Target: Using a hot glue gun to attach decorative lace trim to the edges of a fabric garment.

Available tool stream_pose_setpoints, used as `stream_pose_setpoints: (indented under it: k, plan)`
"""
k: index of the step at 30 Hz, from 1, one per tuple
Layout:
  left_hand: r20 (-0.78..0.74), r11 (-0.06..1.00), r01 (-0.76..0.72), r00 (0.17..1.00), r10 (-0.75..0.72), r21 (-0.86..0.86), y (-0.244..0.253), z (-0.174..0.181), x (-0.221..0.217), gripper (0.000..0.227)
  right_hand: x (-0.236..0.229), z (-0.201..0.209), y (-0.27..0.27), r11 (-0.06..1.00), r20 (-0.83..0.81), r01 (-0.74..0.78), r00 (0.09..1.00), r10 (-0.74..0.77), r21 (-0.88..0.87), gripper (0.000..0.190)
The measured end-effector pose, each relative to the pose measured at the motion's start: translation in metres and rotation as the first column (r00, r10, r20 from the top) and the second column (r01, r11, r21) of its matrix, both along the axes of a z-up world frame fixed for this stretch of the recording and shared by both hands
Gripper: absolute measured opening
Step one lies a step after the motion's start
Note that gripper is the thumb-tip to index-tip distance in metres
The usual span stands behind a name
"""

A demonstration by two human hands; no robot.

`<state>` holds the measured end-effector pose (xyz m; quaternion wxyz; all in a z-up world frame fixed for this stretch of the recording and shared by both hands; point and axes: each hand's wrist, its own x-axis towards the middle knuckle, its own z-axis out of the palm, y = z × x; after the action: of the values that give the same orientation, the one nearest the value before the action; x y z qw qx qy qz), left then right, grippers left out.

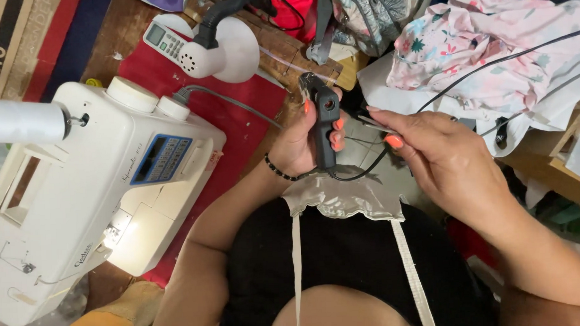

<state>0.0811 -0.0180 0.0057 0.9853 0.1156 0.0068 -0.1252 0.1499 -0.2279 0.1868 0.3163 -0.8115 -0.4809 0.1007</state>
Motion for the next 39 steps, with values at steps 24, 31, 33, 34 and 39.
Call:
stream_pose_setpoints:
  k: [24, 31, 33, 34, 39]
  plan:
    - [0.053, 0.820, -0.309, 0.944, 0.325, 0.481, -0.013, 0.044, -0.006, 0.019, 0.007, -0.003, -0.013, 0.999, 0.520, 0.040, 0.853, -0.031, -0.007, 0.011]
    - [0.305, 0.614, -0.455, 0.890, 0.338, 0.645, -0.019, 0.088, -0.008, 0.047, 0.022, -0.042, -0.038, 0.992, 0.472, -0.051, 0.882, -0.009, 0.116, 0.015]
    - [0.380, 0.620, -0.497, 0.867, 0.323, 0.607, -0.023, 0.091, -0.008, 0.044, 0.023, -0.054, -0.043, 0.967, 0.511, -0.053, 0.855, -0.085, 0.249, 0.017]
    - [0.379, 0.617, -0.515, 0.857, 0.349, 0.595, -0.023, 0.091, -0.007, 0.044, 0.025, -0.054, -0.041, 0.969, 0.517, -0.077, 0.854, -0.056, 0.234, 0.017]
    - [0.383, 0.645, -0.490, 0.869, 0.312, 0.587, -0.026, 0.088, -0.004, 0.045, 0.027, -0.057, -0.046, 0.972, 0.526, -0.013, 0.842, -0.116, 0.235, 0.023]
